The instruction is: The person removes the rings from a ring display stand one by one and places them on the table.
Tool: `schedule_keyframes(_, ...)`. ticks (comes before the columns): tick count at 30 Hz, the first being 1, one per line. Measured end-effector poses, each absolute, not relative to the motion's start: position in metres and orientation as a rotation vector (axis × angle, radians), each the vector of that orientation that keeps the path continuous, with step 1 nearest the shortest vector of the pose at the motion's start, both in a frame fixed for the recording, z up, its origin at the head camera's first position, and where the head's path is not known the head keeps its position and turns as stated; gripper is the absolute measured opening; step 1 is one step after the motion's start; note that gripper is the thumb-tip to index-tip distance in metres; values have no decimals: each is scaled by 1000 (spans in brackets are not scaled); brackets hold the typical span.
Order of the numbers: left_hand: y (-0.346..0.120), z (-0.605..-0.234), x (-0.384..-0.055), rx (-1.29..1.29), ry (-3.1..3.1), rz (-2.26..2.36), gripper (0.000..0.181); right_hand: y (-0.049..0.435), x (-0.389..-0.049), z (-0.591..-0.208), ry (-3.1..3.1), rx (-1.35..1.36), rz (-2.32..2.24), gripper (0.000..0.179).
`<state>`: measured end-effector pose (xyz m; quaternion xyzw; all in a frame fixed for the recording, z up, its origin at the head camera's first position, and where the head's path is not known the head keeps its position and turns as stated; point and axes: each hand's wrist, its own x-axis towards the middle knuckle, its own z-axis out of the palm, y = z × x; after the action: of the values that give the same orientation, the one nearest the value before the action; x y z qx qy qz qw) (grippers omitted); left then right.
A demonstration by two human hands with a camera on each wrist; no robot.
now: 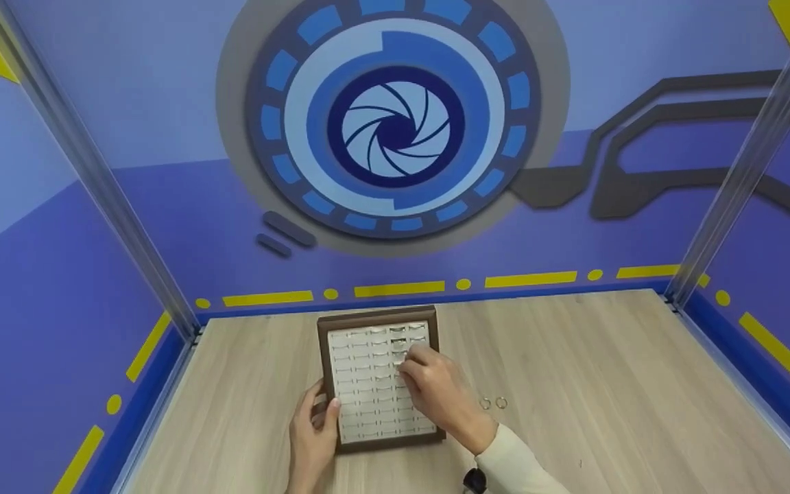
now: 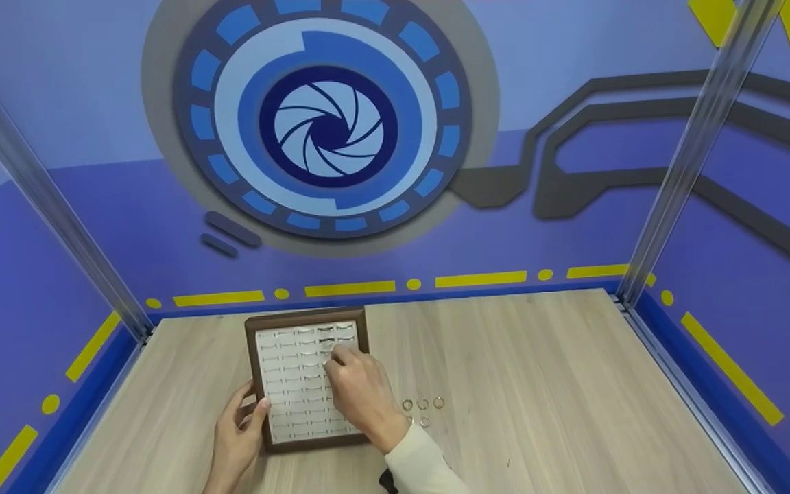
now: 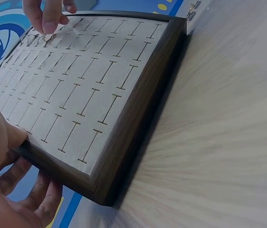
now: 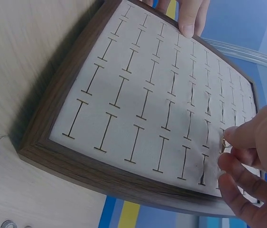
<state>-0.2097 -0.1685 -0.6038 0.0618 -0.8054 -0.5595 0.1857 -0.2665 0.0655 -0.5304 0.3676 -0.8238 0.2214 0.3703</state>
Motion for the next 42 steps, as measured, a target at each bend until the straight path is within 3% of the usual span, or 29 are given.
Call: schedule_keyframes(42,-170,-604,-210,169,-2264,-1606,48,126,-247,-541,-2126,963,669,25)
